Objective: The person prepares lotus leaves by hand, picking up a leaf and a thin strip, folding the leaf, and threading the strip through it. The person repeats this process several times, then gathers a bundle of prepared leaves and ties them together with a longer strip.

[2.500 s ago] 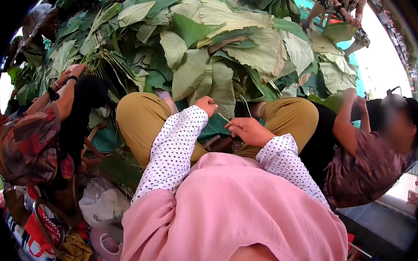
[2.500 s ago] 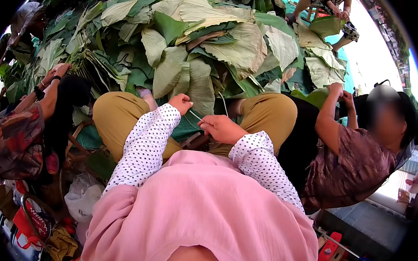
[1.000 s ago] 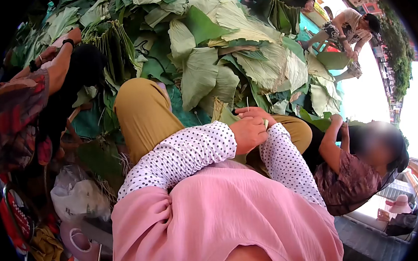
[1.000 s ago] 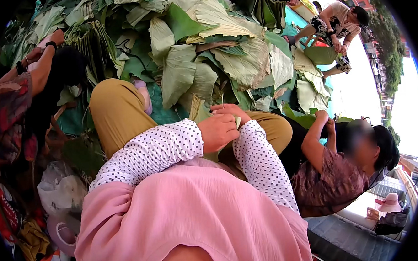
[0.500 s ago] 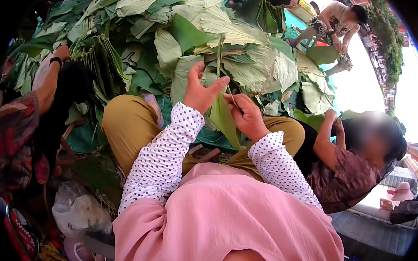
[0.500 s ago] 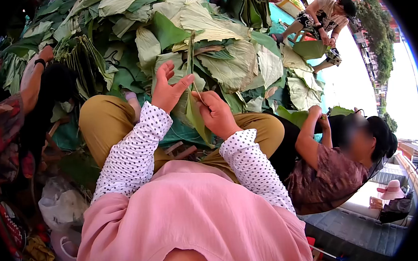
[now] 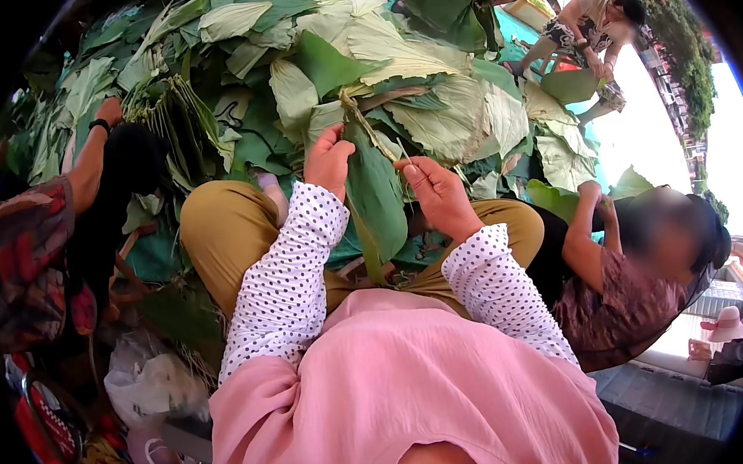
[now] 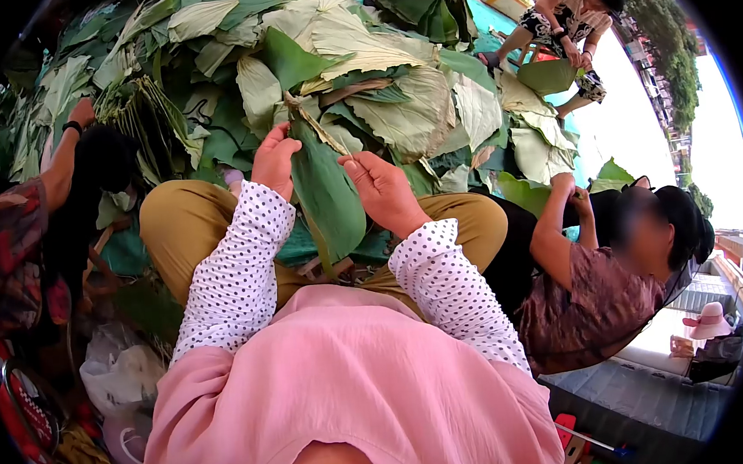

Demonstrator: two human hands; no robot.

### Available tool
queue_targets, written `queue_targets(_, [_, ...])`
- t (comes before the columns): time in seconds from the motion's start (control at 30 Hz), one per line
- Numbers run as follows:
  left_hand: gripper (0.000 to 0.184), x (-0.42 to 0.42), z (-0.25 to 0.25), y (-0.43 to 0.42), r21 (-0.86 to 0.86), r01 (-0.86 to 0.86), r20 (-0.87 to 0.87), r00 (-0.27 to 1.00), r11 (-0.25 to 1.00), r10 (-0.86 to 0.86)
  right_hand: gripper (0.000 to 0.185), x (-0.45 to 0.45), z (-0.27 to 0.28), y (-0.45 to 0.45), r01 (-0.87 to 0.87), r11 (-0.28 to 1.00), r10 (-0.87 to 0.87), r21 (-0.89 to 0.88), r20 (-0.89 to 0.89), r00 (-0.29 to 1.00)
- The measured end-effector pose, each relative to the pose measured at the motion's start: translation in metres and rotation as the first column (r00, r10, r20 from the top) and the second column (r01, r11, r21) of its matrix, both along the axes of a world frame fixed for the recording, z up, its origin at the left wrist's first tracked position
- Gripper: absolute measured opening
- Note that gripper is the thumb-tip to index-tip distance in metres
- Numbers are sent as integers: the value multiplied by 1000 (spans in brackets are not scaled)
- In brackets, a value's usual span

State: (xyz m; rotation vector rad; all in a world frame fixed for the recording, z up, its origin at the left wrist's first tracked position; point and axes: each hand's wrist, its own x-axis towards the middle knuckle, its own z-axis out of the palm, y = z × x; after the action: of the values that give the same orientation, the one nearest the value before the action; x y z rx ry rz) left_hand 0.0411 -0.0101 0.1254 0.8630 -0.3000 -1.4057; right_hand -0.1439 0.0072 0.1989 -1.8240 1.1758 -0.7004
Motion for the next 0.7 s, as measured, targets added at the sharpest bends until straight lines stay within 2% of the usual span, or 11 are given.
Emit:
queue_targets(0.07, [34,-1,-5,0,-49,115,-45,992,992,-117,21,4,2,-4,0,1000,1,9,-19,1000])
queue_targets(0.2, [34,-5,-7,1,-85,113,46,993,990,-109,25,10,8,-2,-31,992,40,124,-77,996])
queue_targets(0.43, [35,-4,-15,4,-69,147,78,987,987,-141,25,13,0,-6,-12,985,28,171,-92,995])
queue_targets(0.5, [35,-6,-13,6,-61,152,75,986,987,-147,27,13,2,-8,26,975,7,221,-145,989])
queue_targets(0.6, [34,-8,-8,8,-61,138,73,988,989,-133,25,12,-8,-10,5,988,9,155,-92,996])
queue_targets(0.7, [34,-7,-6,8,-63,148,57,988,987,-144,25,11,-8,-10,16,987,-3,161,-82,997])
